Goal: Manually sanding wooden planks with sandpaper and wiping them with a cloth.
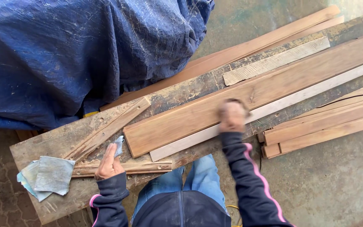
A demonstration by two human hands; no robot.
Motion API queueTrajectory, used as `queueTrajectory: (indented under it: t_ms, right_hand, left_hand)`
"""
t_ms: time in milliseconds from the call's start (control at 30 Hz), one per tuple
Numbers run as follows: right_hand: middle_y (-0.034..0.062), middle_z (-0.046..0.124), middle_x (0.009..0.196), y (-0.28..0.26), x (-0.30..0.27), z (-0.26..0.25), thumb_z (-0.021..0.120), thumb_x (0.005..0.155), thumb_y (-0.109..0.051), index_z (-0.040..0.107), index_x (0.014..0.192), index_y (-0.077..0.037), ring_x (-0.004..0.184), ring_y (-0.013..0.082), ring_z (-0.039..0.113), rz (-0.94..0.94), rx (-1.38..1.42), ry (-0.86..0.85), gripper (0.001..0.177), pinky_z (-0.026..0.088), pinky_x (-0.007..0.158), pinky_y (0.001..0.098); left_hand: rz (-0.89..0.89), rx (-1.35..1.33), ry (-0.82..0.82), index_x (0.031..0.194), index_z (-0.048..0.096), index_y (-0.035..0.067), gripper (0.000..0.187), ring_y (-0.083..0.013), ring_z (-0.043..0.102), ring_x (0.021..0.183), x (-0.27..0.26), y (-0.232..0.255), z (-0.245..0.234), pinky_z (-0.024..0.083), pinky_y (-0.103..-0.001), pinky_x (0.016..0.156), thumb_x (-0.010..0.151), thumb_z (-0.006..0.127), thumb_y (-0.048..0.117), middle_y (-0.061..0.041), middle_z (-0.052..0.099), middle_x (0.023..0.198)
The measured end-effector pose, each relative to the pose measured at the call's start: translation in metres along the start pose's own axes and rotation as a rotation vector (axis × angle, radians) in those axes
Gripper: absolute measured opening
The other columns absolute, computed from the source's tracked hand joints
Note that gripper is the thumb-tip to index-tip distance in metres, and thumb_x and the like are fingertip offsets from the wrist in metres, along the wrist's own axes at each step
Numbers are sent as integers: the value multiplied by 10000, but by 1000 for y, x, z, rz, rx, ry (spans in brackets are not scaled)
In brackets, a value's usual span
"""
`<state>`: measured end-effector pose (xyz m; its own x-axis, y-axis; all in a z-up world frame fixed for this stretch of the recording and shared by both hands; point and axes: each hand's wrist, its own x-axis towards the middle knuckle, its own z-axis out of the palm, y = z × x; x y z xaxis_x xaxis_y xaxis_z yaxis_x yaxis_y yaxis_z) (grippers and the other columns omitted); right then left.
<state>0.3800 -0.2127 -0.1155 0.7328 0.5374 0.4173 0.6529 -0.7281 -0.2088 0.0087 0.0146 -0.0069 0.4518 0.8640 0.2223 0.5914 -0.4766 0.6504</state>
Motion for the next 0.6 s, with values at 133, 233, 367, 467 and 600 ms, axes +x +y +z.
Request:
queueTrajectory:
  t_ms: [133, 233, 367, 467, 600]
  right_hand:
    - [243, 626, 1375, -162, -37, 3, 583, 858, -16, 643, 1314, 17, 1334, 410, 585, -341, 426, -120, 461, 441, 1164, 532]
    - [223, 636, 1365, -190, -25, -15, 618, 824, -28, 659, 1277, 6, 1312, 379, 586, -504, 516, -206, 456, 440, 1125, 542]
    - [137, 668, 1357, -85, 14, -14, 636, 940, -65, 667, 1296, -94, 1311, 340, 628, -305, 438, -70, 359, 455, 1143, 526]
    - [147, 666, 1360, 40, 44, 9, 625, 1001, -152, 672, 1287, -94, 1278, 332, 628, -194, 24, -48, 296, 474, 1064, 522]
    - [214, 647, 1345, 16, 35, 23, 626, 1049, -196, 648, 1297, -14, 1255, 394, 616, -56, 8, -13, 308, 481, 1071, 506]
  left_hand:
    - [56, 10, -74, 1255, 708, 24, 381, -334, 680, 1226, -9, -9, 29, 541, -397, 1034, 898, 615, -73, -193, 694, 1298]
    - [183, 93, -132, 1235, 706, 12, 383, -342, 660, 1249, -6, -8, 50, 510, -430, 1076, 875, 594, -53, -189, 696, 1292]
    - [261, 293, -127, 1220, 728, 29, 342, -339, 639, 1264, -11, -5, 79, 480, -474, 1096, 914, 577, 18, -182, 698, 1302]
    - [345, 370, -119, 1216, 723, 20, 342, -392, 621, 1277, -19, -10, 94, 502, -465, 1100, 913, 565, 40, -228, 670, 1322]
    - [350, 399, -108, 1214, 720, 17, 317, -408, 620, 1267, -20, -5, 95, 508, -483, 1083, 933, 575, 40, -237, 663, 1338]
